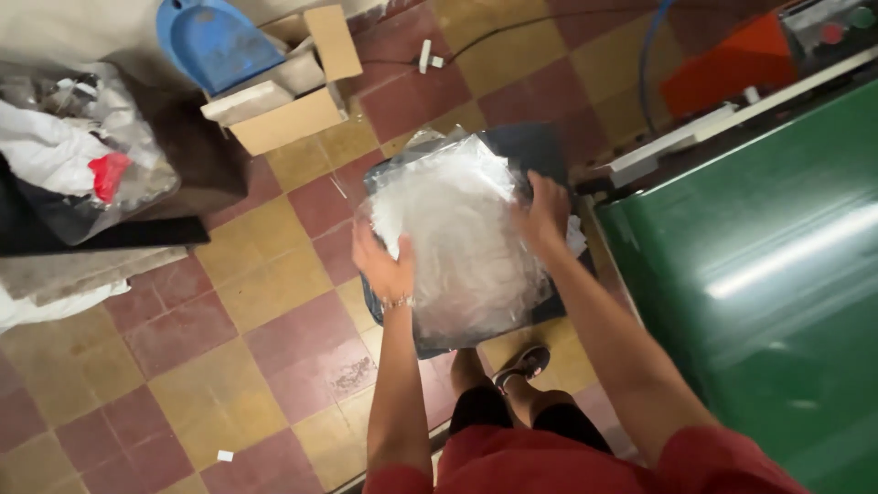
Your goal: Folding black plastic bags and placing them into clear plastic sleeves for final packaging in a factory setting.
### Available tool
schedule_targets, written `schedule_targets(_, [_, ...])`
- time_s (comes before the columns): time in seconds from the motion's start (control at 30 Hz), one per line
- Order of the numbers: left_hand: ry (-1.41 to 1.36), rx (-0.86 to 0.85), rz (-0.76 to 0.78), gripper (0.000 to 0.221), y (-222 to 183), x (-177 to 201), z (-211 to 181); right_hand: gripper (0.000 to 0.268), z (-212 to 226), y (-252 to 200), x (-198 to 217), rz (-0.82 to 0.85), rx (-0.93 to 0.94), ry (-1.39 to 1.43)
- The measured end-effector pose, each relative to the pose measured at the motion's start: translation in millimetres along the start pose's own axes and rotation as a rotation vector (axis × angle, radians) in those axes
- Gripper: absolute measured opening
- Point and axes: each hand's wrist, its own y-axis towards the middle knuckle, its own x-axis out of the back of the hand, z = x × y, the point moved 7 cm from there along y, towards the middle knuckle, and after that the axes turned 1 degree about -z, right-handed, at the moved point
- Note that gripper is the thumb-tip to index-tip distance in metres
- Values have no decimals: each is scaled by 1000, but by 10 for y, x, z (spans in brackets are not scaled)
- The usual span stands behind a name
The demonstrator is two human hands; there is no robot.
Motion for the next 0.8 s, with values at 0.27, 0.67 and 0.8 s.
schedule_targets(0.27, [377, 115, 156, 82, -940, -51, 78, 55, 112, -1273, -264, -8, 345, 96])
schedule_targets(0.67, [96, -533, 465, 86, -809, -706, -1802, 82, -742, -1008, 286, -25, -300, 12])
schedule_targets(0.8, [99, -835, 679, 64, -917, -1277, -2233, 92, -758, -1045, 312, -117, -228, 30])
